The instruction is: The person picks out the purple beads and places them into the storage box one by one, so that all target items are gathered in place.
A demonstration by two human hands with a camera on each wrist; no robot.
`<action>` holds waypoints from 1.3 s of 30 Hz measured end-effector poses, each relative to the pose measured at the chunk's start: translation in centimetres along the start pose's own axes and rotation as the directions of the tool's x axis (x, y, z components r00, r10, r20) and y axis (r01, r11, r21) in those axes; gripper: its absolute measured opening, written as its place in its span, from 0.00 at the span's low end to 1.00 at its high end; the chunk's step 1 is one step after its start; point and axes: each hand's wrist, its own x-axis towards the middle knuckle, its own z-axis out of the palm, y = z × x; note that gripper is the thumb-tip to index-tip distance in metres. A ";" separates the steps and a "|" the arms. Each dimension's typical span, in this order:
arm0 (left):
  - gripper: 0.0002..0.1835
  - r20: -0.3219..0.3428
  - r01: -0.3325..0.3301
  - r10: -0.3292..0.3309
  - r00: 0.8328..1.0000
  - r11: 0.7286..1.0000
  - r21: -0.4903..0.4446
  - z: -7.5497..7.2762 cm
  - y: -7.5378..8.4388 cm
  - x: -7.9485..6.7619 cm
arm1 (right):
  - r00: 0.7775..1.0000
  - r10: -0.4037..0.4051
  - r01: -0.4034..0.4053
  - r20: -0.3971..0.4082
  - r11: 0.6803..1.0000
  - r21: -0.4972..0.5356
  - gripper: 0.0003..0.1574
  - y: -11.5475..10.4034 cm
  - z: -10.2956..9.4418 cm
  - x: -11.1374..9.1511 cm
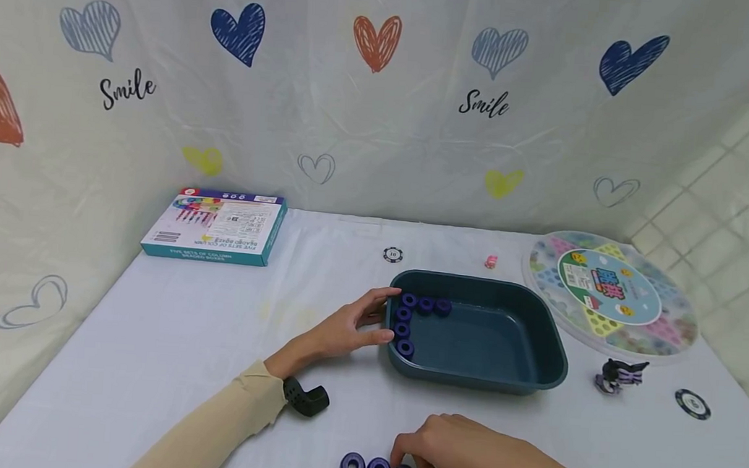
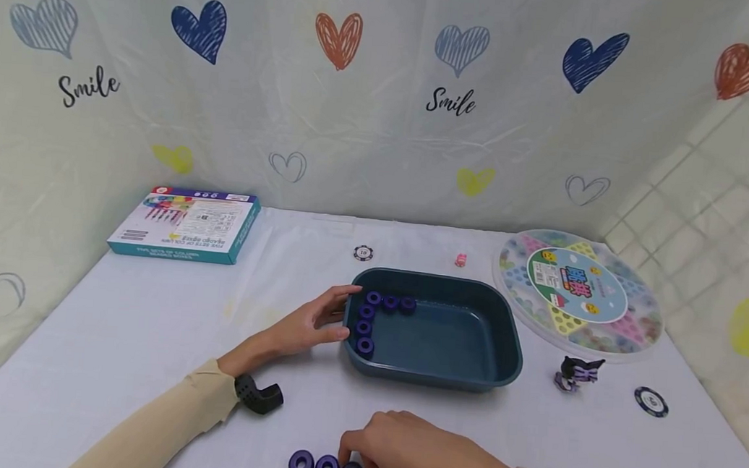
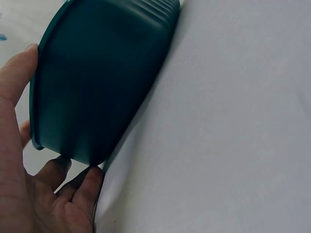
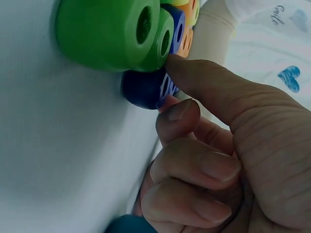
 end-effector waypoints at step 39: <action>0.38 0.012 -0.026 0.026 1.000 0.999 -0.026 0.1 -0.2 0.1 | 0.995 0.077 -0.029 -0.070 0.852 0.523 0.17 7.0 0.2 -5.6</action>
